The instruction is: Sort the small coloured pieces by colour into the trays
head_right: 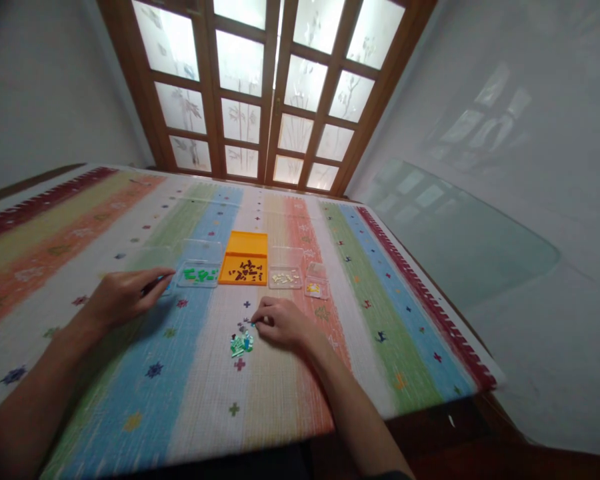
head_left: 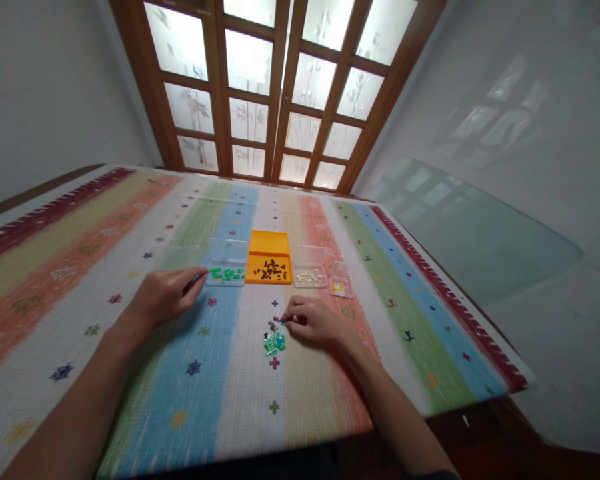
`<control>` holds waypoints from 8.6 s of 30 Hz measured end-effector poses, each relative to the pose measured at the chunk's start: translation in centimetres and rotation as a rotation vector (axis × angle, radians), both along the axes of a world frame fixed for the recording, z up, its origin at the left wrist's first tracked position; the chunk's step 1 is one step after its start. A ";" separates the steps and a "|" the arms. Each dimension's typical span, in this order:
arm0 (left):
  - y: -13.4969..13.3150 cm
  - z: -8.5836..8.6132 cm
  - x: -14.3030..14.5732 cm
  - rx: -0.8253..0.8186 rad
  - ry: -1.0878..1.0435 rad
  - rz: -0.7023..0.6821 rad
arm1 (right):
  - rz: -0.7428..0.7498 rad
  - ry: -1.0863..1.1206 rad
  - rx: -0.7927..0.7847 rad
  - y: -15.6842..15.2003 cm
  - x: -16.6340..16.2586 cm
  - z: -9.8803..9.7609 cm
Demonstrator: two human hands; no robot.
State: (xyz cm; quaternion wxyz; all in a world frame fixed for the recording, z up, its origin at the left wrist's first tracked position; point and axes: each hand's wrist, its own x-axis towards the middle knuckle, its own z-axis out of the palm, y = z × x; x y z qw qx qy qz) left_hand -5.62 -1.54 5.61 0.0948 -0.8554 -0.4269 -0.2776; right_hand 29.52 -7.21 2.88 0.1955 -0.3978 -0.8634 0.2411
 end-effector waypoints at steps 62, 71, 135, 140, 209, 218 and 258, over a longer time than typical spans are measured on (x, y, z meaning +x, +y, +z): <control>-6.5 -2.5 9.9 -0.388 -0.430 -0.552 | -0.180 0.573 -0.035 -2.5 -3.8 -0.4; -6.5 -2.6 10.2 -0.412 -0.445 -0.536 | -0.163 0.563 0.014 -2.6 -3.9 -0.8; -0.2 -0.7 -0.3 0.019 -0.068 -0.047 | -0.085 -0.192 -0.179 -1.0 1.3 2.1; -1.1 -1.0 2.1 0.102 -0.036 -0.211 | -0.078 -0.172 -0.180 -1.0 1.3 2.1; 0.3 2.2 -0.7 -0.578 0.240 0.674 | -0.326 -0.137 -0.229 -1.2 0.1 2.3; 0.1 1.0 -0.7 -0.285 0.143 0.650 | -0.262 -0.136 -0.234 -1.1 0.3 2.1; -5.3 -3.8 9.3 0.073 -0.042 -0.539 | -0.179 0.458 -0.436 -2.0 -3.3 0.7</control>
